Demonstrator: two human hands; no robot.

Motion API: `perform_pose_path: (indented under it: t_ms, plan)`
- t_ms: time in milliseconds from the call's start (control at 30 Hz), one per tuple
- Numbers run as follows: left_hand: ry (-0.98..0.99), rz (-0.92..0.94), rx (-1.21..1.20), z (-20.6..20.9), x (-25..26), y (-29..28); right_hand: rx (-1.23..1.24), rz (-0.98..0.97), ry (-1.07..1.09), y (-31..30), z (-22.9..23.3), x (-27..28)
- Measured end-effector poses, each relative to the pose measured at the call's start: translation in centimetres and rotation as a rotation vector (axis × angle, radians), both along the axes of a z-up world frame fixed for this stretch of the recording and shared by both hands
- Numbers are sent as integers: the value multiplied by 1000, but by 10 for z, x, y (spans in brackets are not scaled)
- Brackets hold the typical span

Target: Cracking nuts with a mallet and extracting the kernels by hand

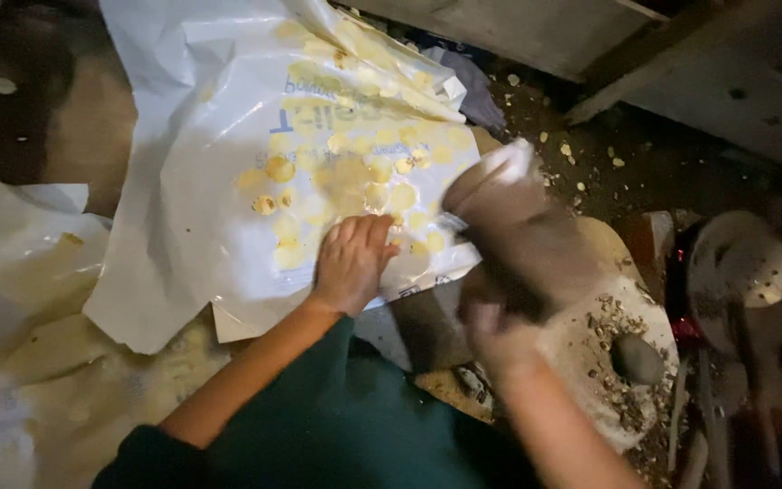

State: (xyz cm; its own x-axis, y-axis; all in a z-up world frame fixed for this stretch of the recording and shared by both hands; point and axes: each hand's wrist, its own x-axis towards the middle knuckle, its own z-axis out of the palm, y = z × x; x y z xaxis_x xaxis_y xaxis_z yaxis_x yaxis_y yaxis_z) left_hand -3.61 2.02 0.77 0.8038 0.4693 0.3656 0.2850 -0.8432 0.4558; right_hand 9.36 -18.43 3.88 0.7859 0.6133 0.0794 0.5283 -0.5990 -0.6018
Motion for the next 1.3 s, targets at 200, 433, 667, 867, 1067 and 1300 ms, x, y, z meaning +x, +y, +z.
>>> perform_pose_path:
  t_ms: [200, 433, 667, 867, 1067, 1300]
  plan:
    - [-50, 32, 8, -35, -47, 7, -525, 207, 35, 49, -10, -23]
    - [-130, 32, -47, -27, -75, 8, -282, 223, 180, 70, 36, -19]
    - [-160, 61, 9, -22, -99, 11, 129, 131, 23, 47, 37, -5]
    - [-184, 4, 12, -42, -107, 6, -414, 188, 37, 66, -8, -39]
    - [-214, 10, -75, -46, -64, 6, -339, 200, 191, 89, 45, -30]
    - [-200, 71, -240, -42, -44, 2, -97, 159, 110, 58, 59, -32]
